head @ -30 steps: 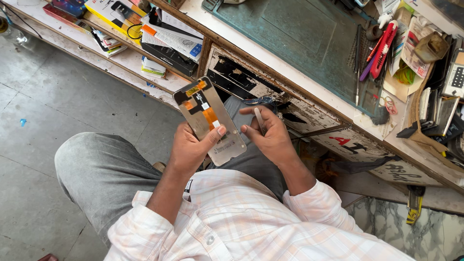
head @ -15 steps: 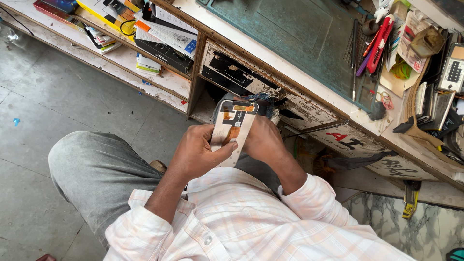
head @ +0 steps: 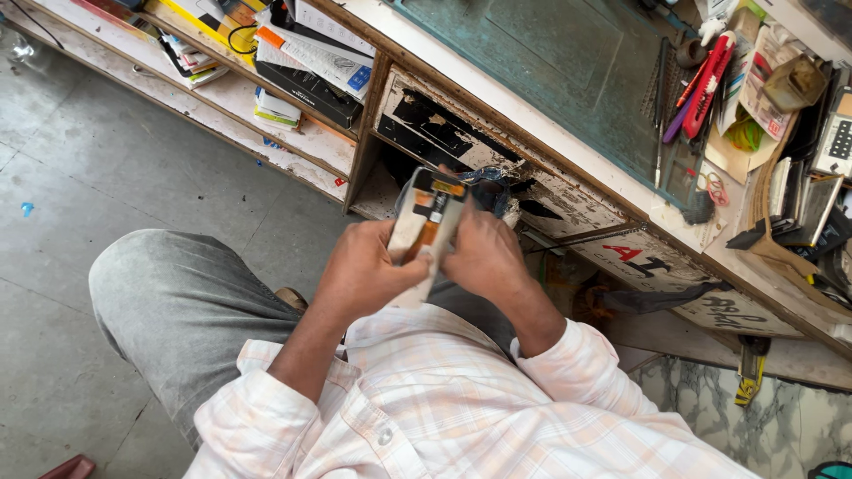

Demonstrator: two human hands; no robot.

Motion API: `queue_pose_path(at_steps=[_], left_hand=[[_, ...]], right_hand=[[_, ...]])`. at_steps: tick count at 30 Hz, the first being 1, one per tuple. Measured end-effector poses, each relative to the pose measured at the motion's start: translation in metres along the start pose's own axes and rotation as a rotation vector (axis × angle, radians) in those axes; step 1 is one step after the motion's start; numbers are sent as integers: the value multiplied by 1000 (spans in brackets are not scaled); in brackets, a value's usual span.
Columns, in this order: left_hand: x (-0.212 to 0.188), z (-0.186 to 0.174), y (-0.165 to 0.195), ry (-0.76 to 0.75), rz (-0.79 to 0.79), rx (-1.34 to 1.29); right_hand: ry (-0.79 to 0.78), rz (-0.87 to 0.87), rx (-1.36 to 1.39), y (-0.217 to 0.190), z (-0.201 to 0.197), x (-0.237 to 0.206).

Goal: The person uses a metal spudger to pry and separate components on a disassembled smartphone back panel. They repeatedly lift and adjust internal parts while holding the device with the other hand.

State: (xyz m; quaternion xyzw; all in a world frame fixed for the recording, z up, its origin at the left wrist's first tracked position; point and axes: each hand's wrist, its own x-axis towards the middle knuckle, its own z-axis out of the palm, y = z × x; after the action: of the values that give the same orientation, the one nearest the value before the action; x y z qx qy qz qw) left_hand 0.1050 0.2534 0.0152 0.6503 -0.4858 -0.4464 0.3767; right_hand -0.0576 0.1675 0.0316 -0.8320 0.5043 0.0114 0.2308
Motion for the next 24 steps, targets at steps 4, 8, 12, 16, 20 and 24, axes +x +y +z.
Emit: queue_pose_path(at_steps=[4,8,12,16,20,24], left_hand=[[0,-4,-1,7,50,-79],[-2,3,4,-52,42,-19],[-2,-1,10,-17,-25,45],[-6,-5,17,-5,45,-57],[-8,-4,25,-11,4,-44],[-8,-10,27,31,-34,9]], right_hand=[[9,34,46,7,-1,-1],[103,-208,-96,5,3,-3],[-12,82,-10,2,-3,-4],[77,-1,2,0,-10,-9],[205,-202,-76,-5,-10,-15],[24,77,65,-4,-15,-13]])
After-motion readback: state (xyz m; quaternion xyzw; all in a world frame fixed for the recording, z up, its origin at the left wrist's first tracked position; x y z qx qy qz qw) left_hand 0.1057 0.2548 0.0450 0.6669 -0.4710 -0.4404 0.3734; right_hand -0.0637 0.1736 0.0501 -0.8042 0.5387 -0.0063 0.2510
